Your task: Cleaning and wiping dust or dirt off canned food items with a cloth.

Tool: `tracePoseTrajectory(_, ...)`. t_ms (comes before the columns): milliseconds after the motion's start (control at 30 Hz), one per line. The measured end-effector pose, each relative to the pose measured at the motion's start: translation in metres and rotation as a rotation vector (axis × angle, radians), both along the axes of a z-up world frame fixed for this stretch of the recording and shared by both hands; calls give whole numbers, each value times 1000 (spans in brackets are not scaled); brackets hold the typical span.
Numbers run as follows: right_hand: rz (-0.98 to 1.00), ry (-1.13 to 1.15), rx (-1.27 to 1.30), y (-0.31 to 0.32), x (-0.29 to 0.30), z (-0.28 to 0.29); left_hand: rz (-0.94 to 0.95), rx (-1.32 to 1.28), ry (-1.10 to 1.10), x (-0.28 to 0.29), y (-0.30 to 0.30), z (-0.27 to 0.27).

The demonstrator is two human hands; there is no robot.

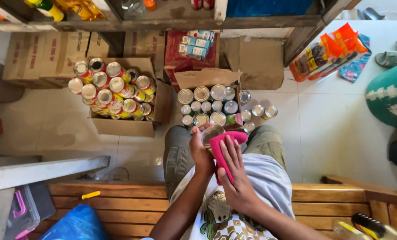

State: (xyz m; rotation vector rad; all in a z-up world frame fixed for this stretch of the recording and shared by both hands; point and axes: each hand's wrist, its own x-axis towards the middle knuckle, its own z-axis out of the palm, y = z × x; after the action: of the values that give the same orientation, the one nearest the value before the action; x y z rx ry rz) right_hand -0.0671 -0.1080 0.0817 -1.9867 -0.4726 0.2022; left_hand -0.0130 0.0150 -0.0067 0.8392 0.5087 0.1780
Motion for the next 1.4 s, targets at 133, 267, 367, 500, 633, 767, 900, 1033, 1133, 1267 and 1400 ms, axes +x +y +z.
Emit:
tracePoseTrajectory(133, -91, -98, 24, -3, 44, -17, -44, -151, -68, -6, -10, -2)
tracePoseTrajectory(267, -187, 273, 406, -4, 54, -2, -87, 160, -91, -6, -13, 27)
tracePoseTrajectory(367, -119, 204, 302, -3, 25, -4, -34, -64, -89, 2, -6, 4)
tracePoseTrajectory(500, -50, -146, -103, -3, 12, 7, -53, -252, -71, 10, -1, -14)
tracePoseTrajectory(633, -143, -207, -26, -8, 43, 3, -111, -418, -81, 5, -11, 19)
tracePoseTrajectory(767, -294, 290, 307, -10, 52, 18, -202, -409, -104, 4, -12, 25)
tracePoseTrajectory(900, -348, 334, 392, -10, 55, 20, -247, -356, -227, -2, -8, 13)
tracePoseTrajectory(1033, -379, 408, 433, -12, 49, 11, -196, -12, -117, -6, -7, 14)
tracePoseTrajectory(1133, -238, 23, 233, -9, 53, 19, -132, 351, 55, 3, -7, 30)
tracePoseTrajectory(1267, -236, 132, 241, -11, 49, 13, -38, -332, 98, 3, -5, 26)
tracePoseTrajectory(1400, -673, 507, 305, -6, 61, 19, 66, -302, 101, 6, -15, 24)
